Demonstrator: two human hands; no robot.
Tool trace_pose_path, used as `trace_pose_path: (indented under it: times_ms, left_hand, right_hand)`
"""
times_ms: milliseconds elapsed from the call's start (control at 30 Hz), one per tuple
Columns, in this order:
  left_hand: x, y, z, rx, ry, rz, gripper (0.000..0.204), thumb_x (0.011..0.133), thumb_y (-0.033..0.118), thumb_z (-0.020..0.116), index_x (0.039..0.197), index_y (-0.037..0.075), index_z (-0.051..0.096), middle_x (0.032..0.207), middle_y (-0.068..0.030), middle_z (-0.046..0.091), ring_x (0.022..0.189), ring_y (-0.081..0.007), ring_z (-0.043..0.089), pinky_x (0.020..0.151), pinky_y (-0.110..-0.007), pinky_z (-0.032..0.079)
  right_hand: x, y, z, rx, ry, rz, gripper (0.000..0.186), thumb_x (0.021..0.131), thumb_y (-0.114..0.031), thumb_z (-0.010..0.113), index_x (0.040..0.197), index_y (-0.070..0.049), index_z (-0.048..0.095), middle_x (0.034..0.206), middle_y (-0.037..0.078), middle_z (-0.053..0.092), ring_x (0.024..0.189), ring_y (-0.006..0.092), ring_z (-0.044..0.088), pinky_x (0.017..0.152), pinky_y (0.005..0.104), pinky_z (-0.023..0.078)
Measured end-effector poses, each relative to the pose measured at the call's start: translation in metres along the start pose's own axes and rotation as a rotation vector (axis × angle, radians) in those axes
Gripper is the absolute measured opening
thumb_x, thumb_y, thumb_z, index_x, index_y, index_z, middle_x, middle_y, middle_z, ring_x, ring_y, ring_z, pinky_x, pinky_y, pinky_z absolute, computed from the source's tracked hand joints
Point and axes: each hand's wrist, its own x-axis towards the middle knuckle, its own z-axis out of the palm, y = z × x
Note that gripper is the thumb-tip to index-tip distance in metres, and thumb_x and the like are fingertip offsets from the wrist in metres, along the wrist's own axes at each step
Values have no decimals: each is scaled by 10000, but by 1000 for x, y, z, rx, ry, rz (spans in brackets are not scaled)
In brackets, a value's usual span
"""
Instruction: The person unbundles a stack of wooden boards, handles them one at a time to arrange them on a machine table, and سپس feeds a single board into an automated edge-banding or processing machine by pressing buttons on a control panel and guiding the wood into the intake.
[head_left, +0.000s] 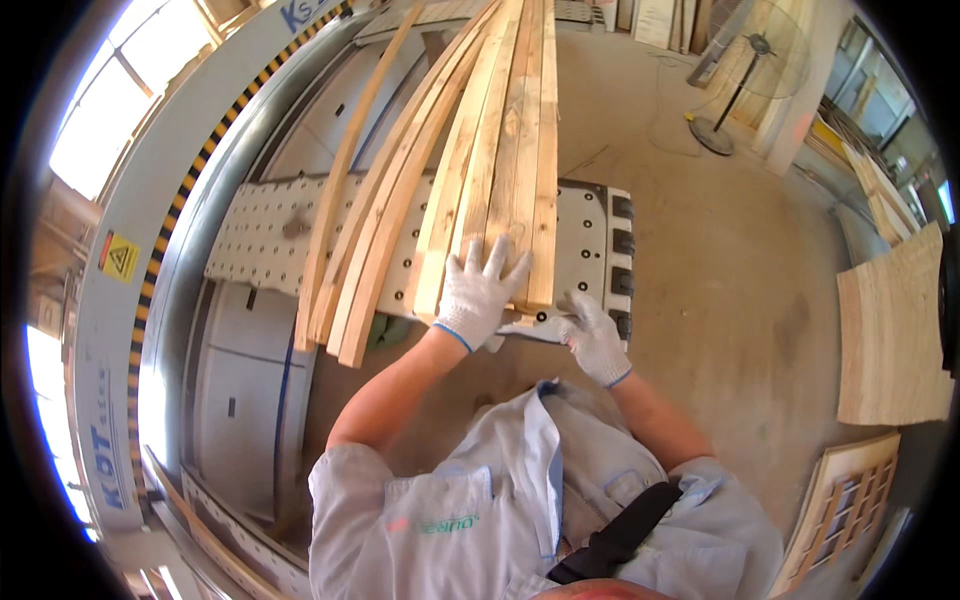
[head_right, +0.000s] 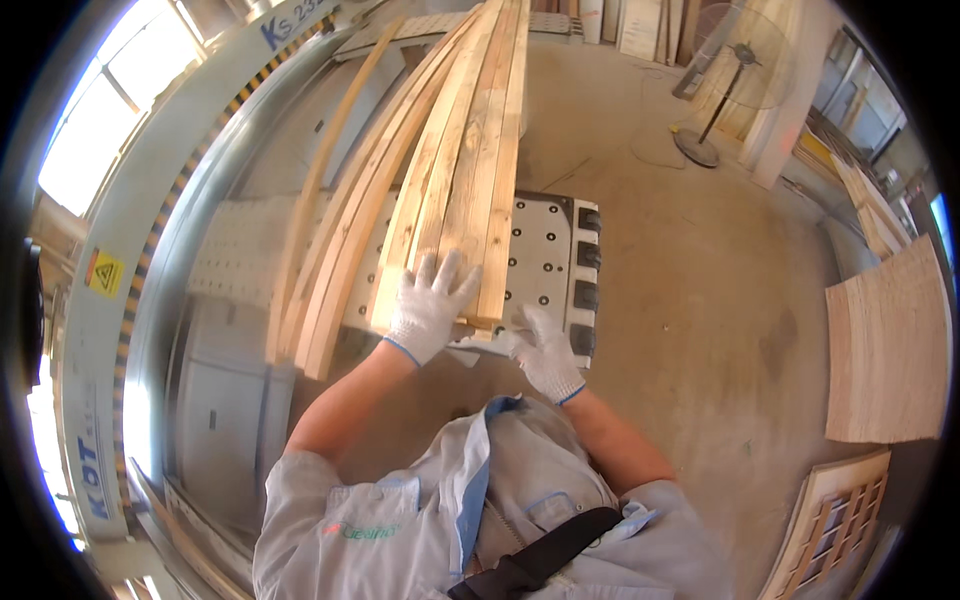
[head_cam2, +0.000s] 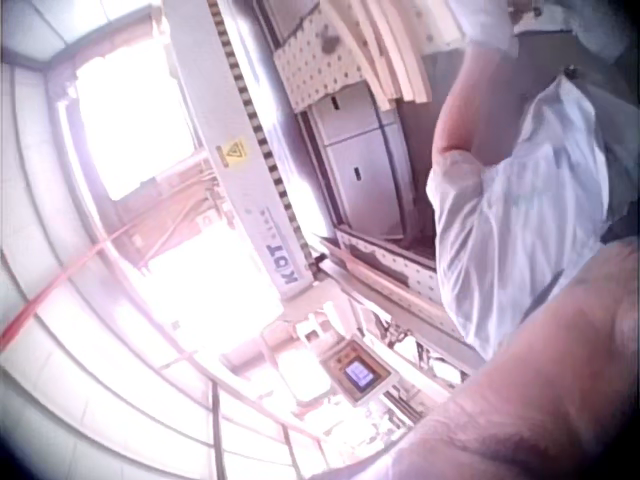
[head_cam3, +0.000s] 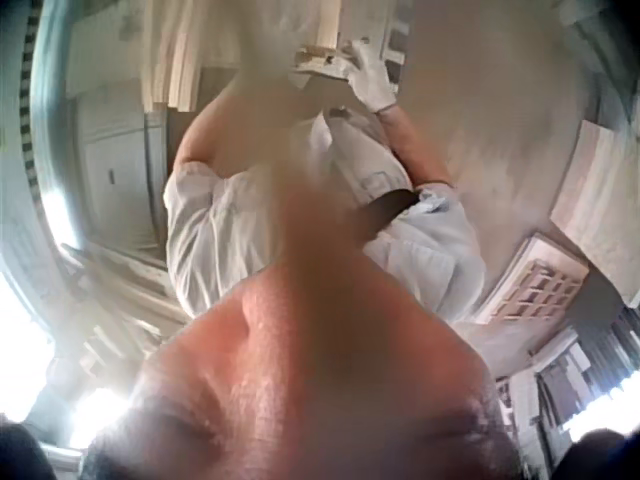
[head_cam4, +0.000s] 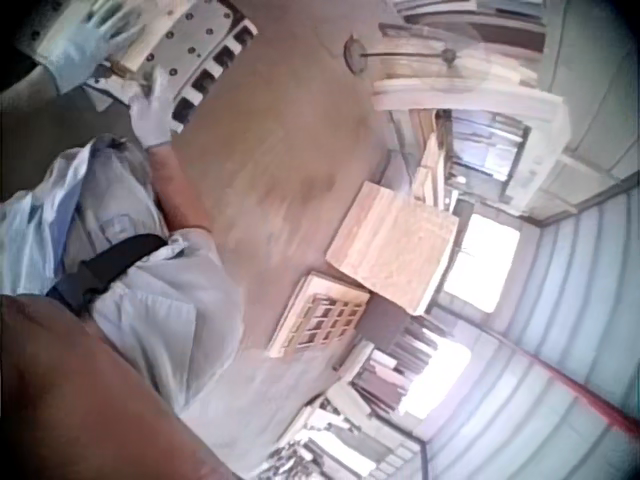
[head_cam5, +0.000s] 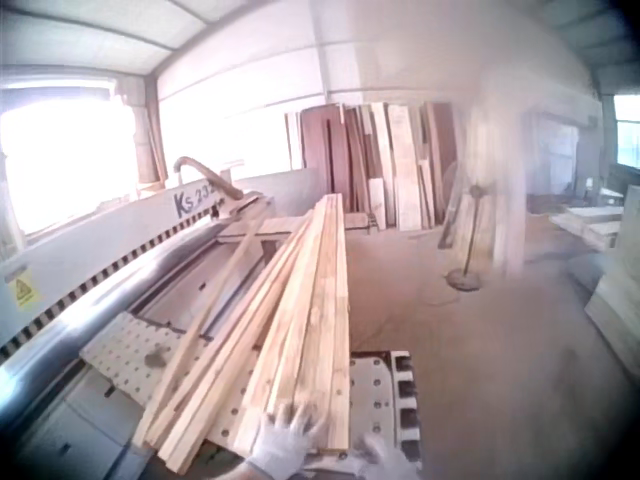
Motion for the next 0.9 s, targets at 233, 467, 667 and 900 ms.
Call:
trace_pose_path:
  times_ms: [233,467,667,900]
  left_hand:
    - [-5,-25,-8,-26,-14,129,813,924,322,800,1673,263,489,1712,-188,425,1493,-515,484,1054,-639,509]
    - [-26,-65,9,-386,54,172,896,861,275,891,1653,153,491,1678,-253,425,1551,-561,387,1184,-643,416]
    - [-20,-68,22,-313,5,220,908,936,223,818,1723,132,374,1774,-258,323,1611,-600,290,1241,-632,390]
    - [-25,-95,25,-419,267,275,790,856,273,874,1582,151,587,1645,-222,524,1527,-579,446,1156,-630,484]
  right_hand:
    - [25,-71,66,-120,9,-44,796,930,-240,896,1564,14,488,1273,187,724,1087,299,748,905,418,617]
    - [29,-80,76,-441,140,-146,913,801,-246,962,1561,-13,514,1406,254,663,1272,411,685,1069,482,572]
    - [41,-59,96,-629,341,-158,1020,720,-281,1002,1553,45,512,1493,289,609,1354,460,624,1151,511,532]
    - [44,-81,100,-737,299,-285,830,762,-407,972,1365,67,654,1280,269,709,1208,476,669,1062,549,543]
